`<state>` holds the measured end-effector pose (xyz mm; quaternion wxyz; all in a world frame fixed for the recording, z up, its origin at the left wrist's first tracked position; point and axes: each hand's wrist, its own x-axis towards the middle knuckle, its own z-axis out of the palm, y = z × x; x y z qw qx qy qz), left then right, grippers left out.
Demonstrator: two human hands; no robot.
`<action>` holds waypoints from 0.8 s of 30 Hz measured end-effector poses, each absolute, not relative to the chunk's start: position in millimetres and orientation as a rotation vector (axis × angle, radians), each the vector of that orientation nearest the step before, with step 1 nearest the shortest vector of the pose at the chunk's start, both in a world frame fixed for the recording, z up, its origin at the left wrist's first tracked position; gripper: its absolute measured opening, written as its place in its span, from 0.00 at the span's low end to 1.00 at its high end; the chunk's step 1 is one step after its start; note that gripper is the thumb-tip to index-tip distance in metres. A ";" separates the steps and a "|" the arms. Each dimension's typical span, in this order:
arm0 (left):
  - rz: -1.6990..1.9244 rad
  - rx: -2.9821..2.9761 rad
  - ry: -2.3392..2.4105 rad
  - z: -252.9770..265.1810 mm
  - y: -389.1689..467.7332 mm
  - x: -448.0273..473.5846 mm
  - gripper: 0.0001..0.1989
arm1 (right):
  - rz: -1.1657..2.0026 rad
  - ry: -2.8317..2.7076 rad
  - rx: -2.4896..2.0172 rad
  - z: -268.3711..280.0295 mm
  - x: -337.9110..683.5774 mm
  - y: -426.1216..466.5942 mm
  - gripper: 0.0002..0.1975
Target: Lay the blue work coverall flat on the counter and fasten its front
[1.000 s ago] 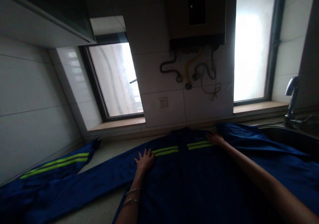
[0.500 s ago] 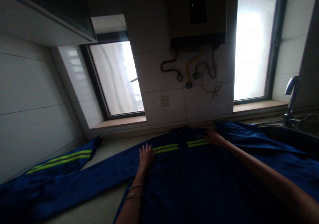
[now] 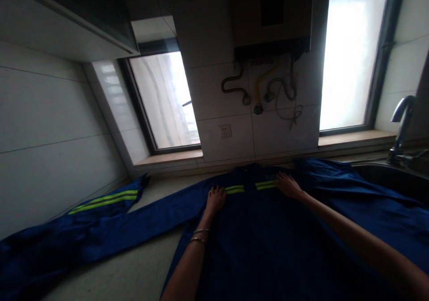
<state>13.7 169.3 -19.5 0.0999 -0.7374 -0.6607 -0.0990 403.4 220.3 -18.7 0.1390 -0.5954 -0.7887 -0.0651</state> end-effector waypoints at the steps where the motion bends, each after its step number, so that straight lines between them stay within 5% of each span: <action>1: -0.338 -2.155 -1.944 -17.1 168.4 15.3 0.23 | -0.168 -2.315 -1.664 -20.3 391.6 209.6 0.33; 6: -0.366 -2.160 -1.800 -2.4 152.1 10.0 0.20 | -0.002 -2.485 -1.520 -23.8 353.4 161.3 0.37; 11: -0.082 -2.242 -1.937 14.2 116.6 -28.1 0.25 | -0.050 -2.445 -1.528 10.0 331.5 121.2 0.32; 19: 0.118 -2.352 -2.130 19.0 73.7 -50.6 0.30 | 0.234 -2.626 -0.625 38.3 201.9 -90.1 0.34; 24: -0.011 -2.320 -2.198 5.6 71.8 -47.9 0.34 | 0.473 -2.631 -0.486 14.5 159.9 -157.1 0.38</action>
